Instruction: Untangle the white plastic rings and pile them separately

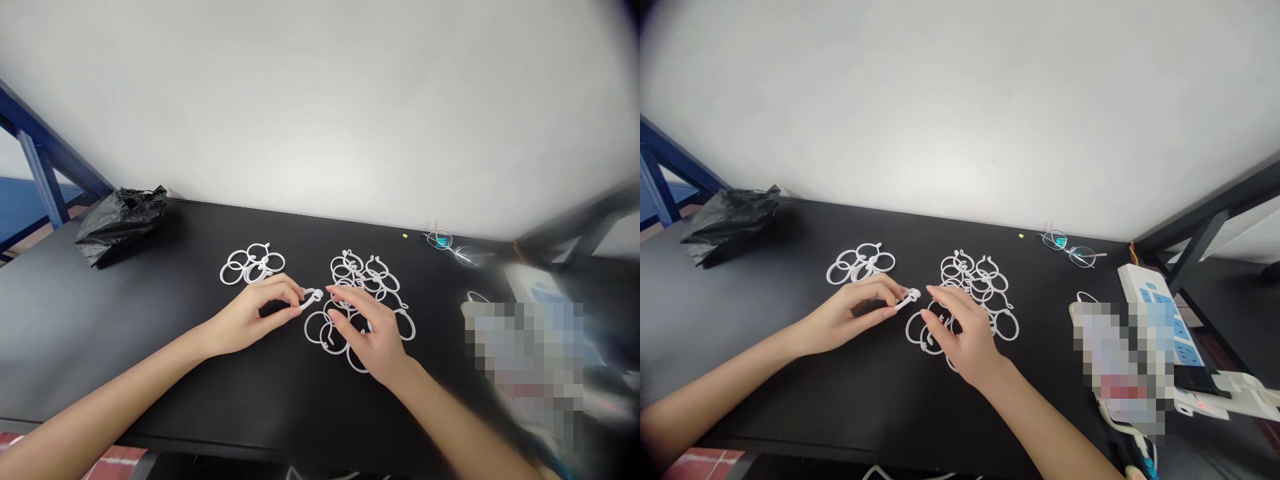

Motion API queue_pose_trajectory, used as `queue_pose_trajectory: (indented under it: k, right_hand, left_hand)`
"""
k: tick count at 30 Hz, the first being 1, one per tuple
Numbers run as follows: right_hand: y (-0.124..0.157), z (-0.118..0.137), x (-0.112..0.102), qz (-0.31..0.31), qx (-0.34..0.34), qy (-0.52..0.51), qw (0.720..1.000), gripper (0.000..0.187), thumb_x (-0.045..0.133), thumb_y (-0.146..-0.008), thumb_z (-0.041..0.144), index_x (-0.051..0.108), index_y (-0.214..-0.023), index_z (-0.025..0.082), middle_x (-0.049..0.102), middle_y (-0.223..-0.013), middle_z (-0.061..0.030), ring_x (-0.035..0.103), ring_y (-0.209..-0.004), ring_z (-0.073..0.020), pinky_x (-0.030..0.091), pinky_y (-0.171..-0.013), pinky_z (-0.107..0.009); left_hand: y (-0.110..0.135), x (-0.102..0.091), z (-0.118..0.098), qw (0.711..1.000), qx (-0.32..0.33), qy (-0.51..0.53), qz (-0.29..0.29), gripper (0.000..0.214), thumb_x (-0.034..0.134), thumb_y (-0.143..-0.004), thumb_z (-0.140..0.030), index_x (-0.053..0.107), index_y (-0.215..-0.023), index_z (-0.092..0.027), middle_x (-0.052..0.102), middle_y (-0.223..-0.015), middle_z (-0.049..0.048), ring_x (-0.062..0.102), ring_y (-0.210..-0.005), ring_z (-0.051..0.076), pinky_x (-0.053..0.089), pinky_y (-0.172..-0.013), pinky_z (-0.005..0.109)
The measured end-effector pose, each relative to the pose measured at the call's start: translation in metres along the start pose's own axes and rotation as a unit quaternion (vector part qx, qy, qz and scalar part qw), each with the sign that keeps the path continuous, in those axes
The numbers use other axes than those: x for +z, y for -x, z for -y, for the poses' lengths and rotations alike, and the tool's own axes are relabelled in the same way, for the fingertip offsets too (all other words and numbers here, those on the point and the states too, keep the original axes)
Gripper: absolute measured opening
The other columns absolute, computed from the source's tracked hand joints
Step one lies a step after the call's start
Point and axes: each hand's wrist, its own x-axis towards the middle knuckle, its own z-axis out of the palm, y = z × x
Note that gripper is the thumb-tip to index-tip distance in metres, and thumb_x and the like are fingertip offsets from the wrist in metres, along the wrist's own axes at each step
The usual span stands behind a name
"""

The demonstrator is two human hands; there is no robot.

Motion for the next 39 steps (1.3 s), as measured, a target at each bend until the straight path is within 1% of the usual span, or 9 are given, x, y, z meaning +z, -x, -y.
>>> queue_pose_trajectory:
  k: [5, 10, 12, 16, 19, 22, 33, 36, 39]
  right_hand:
    - [-0.001, 0.002, 0.002, 0.024, -0.009, -0.055, 0.998, 0.018, 0.064, -0.089, 0.018, 0.074, -0.104, 0.021, 0.075, -0.091, -0.0059, 0.069, -0.071, -0.0164, 0.06, -0.066, -0.031]
    - [0.0, 0.003, 0.004, 0.006, 0.02, -0.041, 0.999, 0.016, 0.064, -0.088, 0.015, 0.073, -0.1, 0.023, 0.072, -0.076, -0.0016, 0.067, -0.066, -0.0148, 0.058, -0.064, -0.029]
    - [0.001, 0.004, 0.005, 0.001, 0.017, -0.049, 0.999, 0.016, 0.063, -0.089, 0.014, 0.073, -0.098, 0.023, 0.074, -0.08, -0.002, 0.069, -0.069, -0.0153, 0.059, -0.066, -0.029]
    - [0.002, 0.004, 0.005, -0.007, 0.022, -0.069, 0.997, 0.014, 0.064, -0.088, 0.014, 0.074, -0.095, 0.023, 0.075, -0.082, -0.0029, 0.071, -0.074, -0.0179, 0.06, -0.065, -0.031]
    - [0.002, 0.005, 0.004, -0.004, 0.029, -0.096, 0.995, 0.014, 0.065, -0.087, 0.014, 0.074, -0.093, 0.023, 0.075, -0.081, -0.0029, 0.071, -0.074, -0.0179, 0.059, -0.067, -0.032]
    - [0.001, 0.006, 0.003, 0.015, 0.053, -0.125, 0.991, 0.012, 0.065, -0.087, 0.015, 0.073, -0.09, 0.023, 0.075, -0.081, -0.0034, 0.071, -0.074, -0.0181, 0.059, -0.067, -0.033]
    - [0.0, 0.006, 0.004, 0.045, 0.118, -0.23, 0.965, 0.009, 0.068, -0.086, 0.017, 0.074, -0.084, 0.023, 0.072, -0.074, -0.0015, 0.069, -0.065, -0.0157, 0.059, -0.063, -0.031]
    - [0.0, 0.004, 0.002, 0.056, 0.119, -0.243, 0.961, 0.009, 0.069, -0.085, 0.019, 0.076, -0.089, 0.024, 0.075, -0.08, -0.0029, 0.072, -0.073, -0.0171, 0.062, -0.067, -0.032]
    - [-0.001, 0.002, 0.0, 0.059, 0.11, -0.228, 0.966, 0.024, 0.073, -0.082, 0.021, 0.074, -0.106, 0.026, 0.077, -0.09, -0.0038, 0.074, -0.08, -0.0183, 0.065, -0.075, -0.035]
  left_hand:
    - [0.004, 0.004, -0.006, 0.999, 0.025, 0.013, 0.018, 0.009, 0.057, -0.095, -0.021, 0.066, -0.092, -0.019, 0.06, -0.107, 0.0074, 0.06, -0.107, 0.019, 0.052, -0.093, 0.033]
    - [0.006, 0.011, -0.007, 0.999, 0.031, -0.02, -0.024, 0.009, 0.058, -0.094, -0.022, 0.066, -0.091, -0.019, 0.058, -0.108, 0.0075, 0.061, -0.101, 0.018, 0.054, -0.087, 0.032]
    - [0.006, 0.014, -0.008, 0.998, 0.033, -0.026, -0.053, 0.011, 0.062, -0.092, -0.023, 0.063, -0.103, -0.021, 0.056, -0.116, 0.008, 0.06, -0.092, 0.015, 0.055, -0.082, 0.031]
    - [0.006, 0.018, -0.011, 0.998, 0.011, -0.032, -0.055, 0.045, 0.06, -0.093, -0.028, 0.043, -0.135, -0.024, 0.051, -0.128, 0.0115, 0.058, -0.094, 0.017, 0.056, -0.079, 0.031]
    - [0.006, 0.018, -0.011, 0.999, -0.012, -0.043, -0.002, 0.034, 0.051, -0.098, -0.032, 0.047, -0.13, -0.022, 0.057, -0.107, 0.0079, 0.057, -0.088, 0.017, 0.054, -0.078, 0.031]
    - [0.005, 0.015, -0.011, 0.999, -0.017, -0.042, 0.012, 0.029, 0.049, -0.099, -0.037, 0.052, -0.122, -0.02, 0.055, -0.095, 0.0051, 0.055, -0.084, 0.016, 0.051, -0.078, 0.03]
    - [0.006, 0.011, -0.014, 0.999, -0.01, -0.039, 0.02, 0.026, 0.051, -0.098, -0.036, 0.052, -0.119, -0.02, 0.055, -0.095, 0.0042, 0.055, -0.084, 0.016, 0.049, -0.078, 0.028]
    - [0.006, 0.009, -0.014, 0.999, -0.005, -0.044, 0.022, 0.028, 0.052, -0.098, -0.036, 0.051, -0.121, -0.021, 0.056, -0.096, 0.004, 0.055, -0.086, 0.016, 0.048, -0.08, 0.028]
    - [0.005, 0.001, -0.01, 0.996, 0.004, -0.088, 0.012, 0.029, 0.051, -0.098, -0.037, 0.052, -0.122, -0.021, 0.059, -0.1, 0.005, 0.057, -0.092, 0.017, 0.048, -0.083, 0.03]
